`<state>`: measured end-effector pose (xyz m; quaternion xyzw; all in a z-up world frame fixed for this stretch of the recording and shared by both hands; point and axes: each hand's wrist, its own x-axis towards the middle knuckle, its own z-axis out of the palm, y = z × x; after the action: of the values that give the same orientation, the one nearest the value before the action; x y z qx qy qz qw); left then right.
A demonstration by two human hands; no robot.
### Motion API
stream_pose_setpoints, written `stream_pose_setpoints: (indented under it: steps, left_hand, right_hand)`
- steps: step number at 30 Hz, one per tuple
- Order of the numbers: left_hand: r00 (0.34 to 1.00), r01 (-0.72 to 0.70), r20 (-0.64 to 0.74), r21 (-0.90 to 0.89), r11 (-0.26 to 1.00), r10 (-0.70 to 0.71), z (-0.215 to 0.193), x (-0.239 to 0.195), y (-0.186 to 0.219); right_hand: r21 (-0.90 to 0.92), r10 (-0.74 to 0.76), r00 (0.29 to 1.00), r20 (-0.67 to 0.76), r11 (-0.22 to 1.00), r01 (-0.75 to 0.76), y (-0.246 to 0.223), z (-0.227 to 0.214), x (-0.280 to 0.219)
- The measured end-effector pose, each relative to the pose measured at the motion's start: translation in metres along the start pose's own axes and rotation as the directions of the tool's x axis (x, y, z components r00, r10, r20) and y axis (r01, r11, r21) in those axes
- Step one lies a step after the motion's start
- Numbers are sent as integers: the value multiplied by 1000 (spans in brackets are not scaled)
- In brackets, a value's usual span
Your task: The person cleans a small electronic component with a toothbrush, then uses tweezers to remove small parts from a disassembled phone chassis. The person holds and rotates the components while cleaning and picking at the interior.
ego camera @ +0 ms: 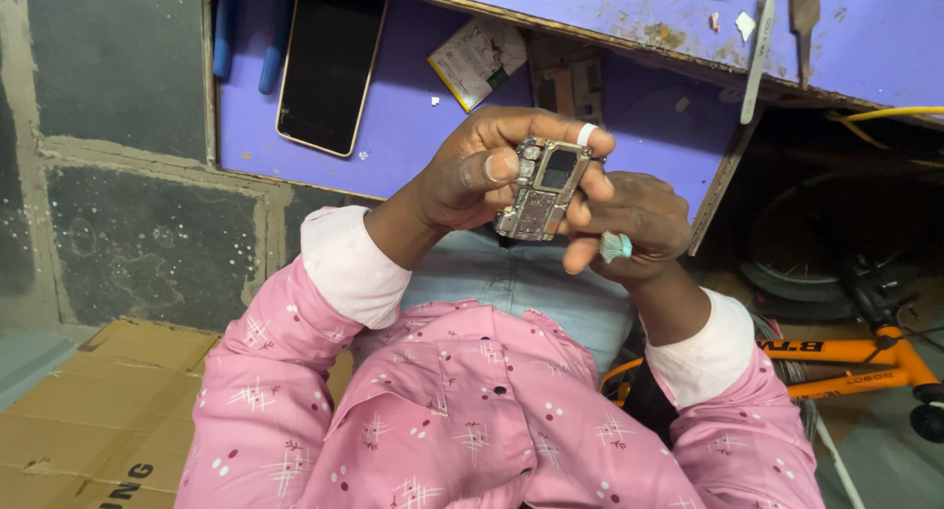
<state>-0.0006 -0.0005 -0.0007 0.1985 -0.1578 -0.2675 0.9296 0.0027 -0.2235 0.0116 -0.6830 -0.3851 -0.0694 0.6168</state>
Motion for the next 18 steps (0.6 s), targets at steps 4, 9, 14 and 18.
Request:
stream_pose_setpoints:
  steps: [4, 9, 14, 18]
  left_hand:
    - [1000, -2, 1, -5, 1000, 2, 0, 0, 0]
    - [1000, -4, 5, -9, 1000, 4, 1, 0, 0]
    - [1000, -8, 3, 0, 1000, 8, 1, 0, 0]
    - [1000, -9, 4, 1, 1000, 9, 1, 0, 0]
  right_hand:
    - [-7, 1, 1000, -1, 1000, -1, 0, 0, 0]
    - [-1, -8, 1000, -2, 1000, 8, 1, 0, -1]
    - [18, -9, 1000, -3, 1000, 9, 2, 0, -1]
    - [30, 9, 1000, -7, 1000, -9, 0, 1, -1]
